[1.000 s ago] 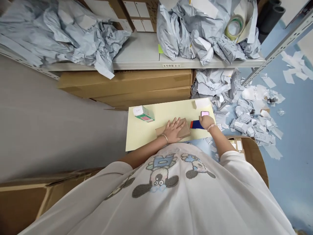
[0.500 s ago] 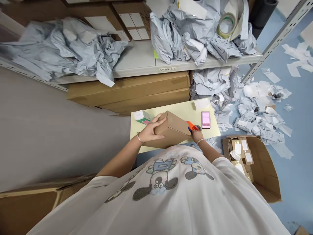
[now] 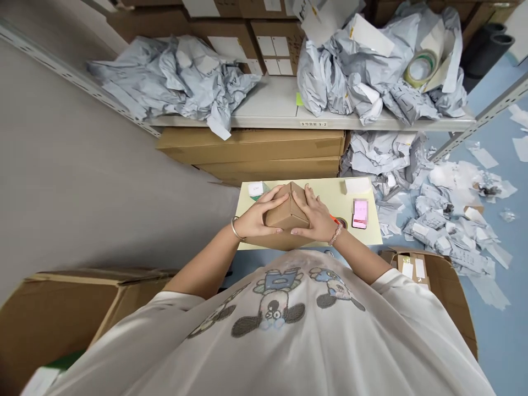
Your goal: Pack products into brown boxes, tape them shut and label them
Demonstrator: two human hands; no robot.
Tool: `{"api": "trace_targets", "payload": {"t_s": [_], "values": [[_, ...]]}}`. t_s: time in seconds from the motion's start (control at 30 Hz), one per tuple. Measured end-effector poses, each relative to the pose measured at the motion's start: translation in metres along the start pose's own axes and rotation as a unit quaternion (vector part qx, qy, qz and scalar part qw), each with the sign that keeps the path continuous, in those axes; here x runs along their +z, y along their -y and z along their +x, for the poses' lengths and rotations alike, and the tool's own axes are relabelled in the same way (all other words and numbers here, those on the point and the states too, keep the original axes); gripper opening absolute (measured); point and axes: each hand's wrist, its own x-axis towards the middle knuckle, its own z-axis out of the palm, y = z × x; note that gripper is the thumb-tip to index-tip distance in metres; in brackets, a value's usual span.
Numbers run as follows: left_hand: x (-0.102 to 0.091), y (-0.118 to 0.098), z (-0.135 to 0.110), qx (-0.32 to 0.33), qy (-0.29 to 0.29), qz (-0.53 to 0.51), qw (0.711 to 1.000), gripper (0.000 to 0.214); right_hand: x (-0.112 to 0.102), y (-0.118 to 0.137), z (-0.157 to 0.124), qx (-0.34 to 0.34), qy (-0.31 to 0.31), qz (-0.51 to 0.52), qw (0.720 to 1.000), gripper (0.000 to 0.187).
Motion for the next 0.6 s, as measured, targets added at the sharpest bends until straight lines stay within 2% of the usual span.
{"api": "trace_targets", "payload": {"t_s": [0.13,0.23,0.3,0.37,0.43,0.5,0.57,0.6], "values": [[-0.013,0.002,0.011,0.019,0.003,-0.02,1.0,0.106,-0.009,-0.006,0.019,-0.019,-0.017,0.093,0.995,0.109],[-0.042,0.018,0.02,0.011,0.021,-0.06,0.998,0.101,-0.027,-0.021,0.036,0.023,-0.056,0.207,0.977,0.105],[-0.064,0.033,0.02,-0.013,-0.015,-0.096,0.995,0.095,-0.04,-0.035,0.045,0.112,-0.092,0.335,0.931,0.089],[-0.075,0.047,0.014,-0.033,-0.086,-0.162,0.982,0.092,-0.047,-0.05,0.047,0.233,-0.1,0.465,0.848,0.067],[-0.065,0.059,0.005,-0.059,-0.096,-0.243,0.964,0.102,-0.047,-0.061,0.041,0.348,-0.076,0.544,0.76,0.048],[-0.037,0.067,-0.005,-0.1,-0.068,-0.292,0.949,0.123,-0.038,-0.068,0.027,0.428,-0.036,0.578,0.694,0.042],[0.0,0.071,-0.014,-0.126,-0.072,-0.331,0.933,0.124,-0.026,-0.069,0.009,0.464,0.006,0.591,0.66,0.052],[0.018,0.072,-0.02,-0.144,-0.085,-0.35,0.922,0.12,-0.02,-0.068,0.001,0.468,0.023,0.588,0.659,0.06]]}}
